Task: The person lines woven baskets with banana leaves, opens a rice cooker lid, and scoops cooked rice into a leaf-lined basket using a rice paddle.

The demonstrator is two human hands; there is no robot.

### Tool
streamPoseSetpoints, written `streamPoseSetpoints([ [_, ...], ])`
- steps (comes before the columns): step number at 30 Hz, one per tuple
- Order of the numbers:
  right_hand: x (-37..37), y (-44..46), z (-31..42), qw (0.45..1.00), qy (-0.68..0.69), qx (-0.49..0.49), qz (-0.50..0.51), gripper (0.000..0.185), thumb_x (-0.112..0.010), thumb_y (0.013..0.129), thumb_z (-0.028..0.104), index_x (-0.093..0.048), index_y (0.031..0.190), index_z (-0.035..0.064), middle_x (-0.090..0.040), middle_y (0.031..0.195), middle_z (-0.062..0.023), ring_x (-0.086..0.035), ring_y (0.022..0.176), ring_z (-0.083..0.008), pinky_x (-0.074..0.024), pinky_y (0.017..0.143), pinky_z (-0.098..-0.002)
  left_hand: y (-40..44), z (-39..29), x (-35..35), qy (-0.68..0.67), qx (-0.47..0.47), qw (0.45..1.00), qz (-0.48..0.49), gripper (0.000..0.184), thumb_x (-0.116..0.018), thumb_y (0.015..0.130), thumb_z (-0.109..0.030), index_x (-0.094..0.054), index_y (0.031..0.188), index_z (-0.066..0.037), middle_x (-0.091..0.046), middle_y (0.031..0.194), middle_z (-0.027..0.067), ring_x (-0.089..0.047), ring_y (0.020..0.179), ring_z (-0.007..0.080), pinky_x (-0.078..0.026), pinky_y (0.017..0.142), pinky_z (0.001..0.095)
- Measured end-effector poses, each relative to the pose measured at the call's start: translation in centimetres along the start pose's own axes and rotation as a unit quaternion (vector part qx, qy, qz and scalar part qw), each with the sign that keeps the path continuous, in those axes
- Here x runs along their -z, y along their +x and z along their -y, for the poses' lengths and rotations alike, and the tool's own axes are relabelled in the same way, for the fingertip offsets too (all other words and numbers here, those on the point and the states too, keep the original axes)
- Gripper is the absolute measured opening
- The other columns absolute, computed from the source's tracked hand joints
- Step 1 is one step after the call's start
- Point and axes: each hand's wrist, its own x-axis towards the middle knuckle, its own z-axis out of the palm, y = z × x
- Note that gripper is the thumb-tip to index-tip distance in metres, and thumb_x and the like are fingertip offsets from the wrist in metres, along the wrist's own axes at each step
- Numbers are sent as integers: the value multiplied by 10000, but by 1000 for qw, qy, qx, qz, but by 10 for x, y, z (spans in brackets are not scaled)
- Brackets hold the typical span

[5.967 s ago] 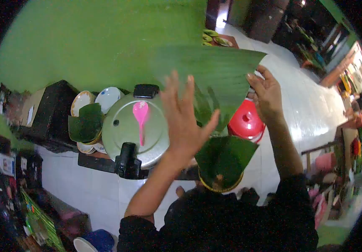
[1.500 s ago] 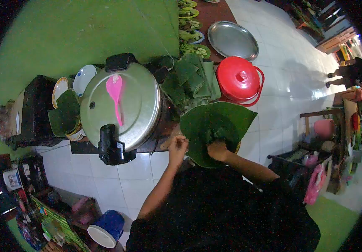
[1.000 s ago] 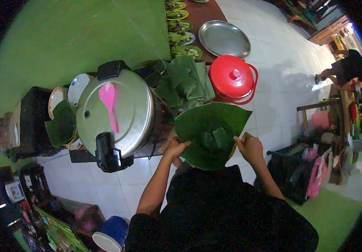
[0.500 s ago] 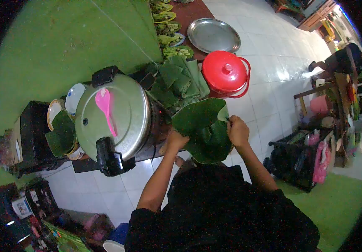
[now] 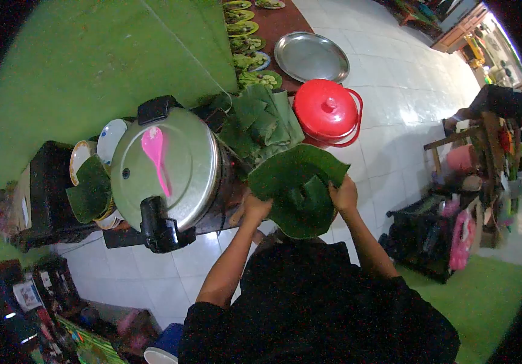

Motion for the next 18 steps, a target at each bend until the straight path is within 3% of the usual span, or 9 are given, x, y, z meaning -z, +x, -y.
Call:
streamPoseSetpoints([
  [1, -4, 2, -4, 1000, 4, 10, -7, 456, -624, 723, 266, -441, 1071, 35, -553, 900, -176, -548, 842, -313, -432, 706, -399, -5, -6, 3, 23, -20, 999, -10, 421, -665, 668, -215, -552, 1020, -13, -597, 982, 129, -576, 883, 255, -447, 785, 345],
  [4, 36, -3, 24, 972, 183, -117, 91, 425, -654, 702, 179, -449, 1045, 35, -550, 850, -146, -555, 793, -245, -434, 675, -349, -38, -53, 21, -8, -5, 1000, -7, 461, -672, 650, -164, -516, 1058, -16, -586, 1000, 127, -568, 895, 251, -449, 780, 341],
  [7, 52, -12, 36, 979, 76, 23, -187, 318, -629, 717, 99, -478, 990, 34, -548, 791, -118, -548, 730, -201, -431, 643, -304, -47, -61, 12, -76, 66, 995, -22, 504, -672, 635, -125, -482, 1089, -17, -574, 1018, 122, -560, 906, 250, -449, 780, 339],
  [10, 62, -26, 55, 976, 165, 79, -119, 221, -598, 726, 43, -512, 928, 34, -551, 778, -112, -545, 710, -205, -431, 647, -294, -46, -52, 3, -121, 55, 991, -28, 500, -666, 629, -103, -481, 1084, -13, -570, 1022, 114, -556, 909, 243, -448, 783, 342],
  [11, 57, -24, 62, 962, 235, 139, -19, 146, -568, 739, 32, -527, 878, 27, -554, 787, -116, -557, 733, -220, -440, 657, -316, -46, -51, 2, -132, 35, 990, -26, 492, -664, 628, -98, -486, 1077, -11, -570, 1021, 111, -556, 908, 239, -447, 784, 343],
  [12, 54, -22, 72, 962, 228, 123, 83, 132, -556, 751, 87, -538, 873, 40, -565, 826, -127, -566, 787, -251, -452, 682, -358, -47, -53, 1, -130, 7, 990, -48, 462, -659, 626, -90, -493, 1048, -2, -578, 980, 115, -562, 876, 232, -452, 758, 337],
  [14, 44, -12, 83, 957, 66, 194, 206, 220, -534, 756, 132, -531, 963, 58, -570, 903, -137, -558, 841, -298, -459, 716, -399, -55, -69, 1, -126, -49, 987, -92, 402, -647, 622, -74, -507, 988, 17, -592, 897, 122, -576, 812, 219, -460, 707, 325],
  [17, 17, 3, 80, 939, -114, 192, 263, 335, -543, 696, 65, -509, 1029, 70, -575, 913, -173, -562, 871, -318, -452, 741, -388, -82, -122, 21, -139, 41, 988, -50, 350, -644, 627, -78, -514, 936, 21, -592, 841, 106, -574, 789, 216, -461, 706, 323],
  [18, 5, 9, 75, 931, -133, 190, 282, 364, -532, 698, 68, -491, 1059, 73, -568, 943, -175, -542, 915, -321, -436, 773, -393, -82, -122, 18, -158, 17, 985, -69, 345, -641, 628, -80, -512, 932, 20, -588, 832, 102, -572, 776, 209, -463, 693, 315],
])
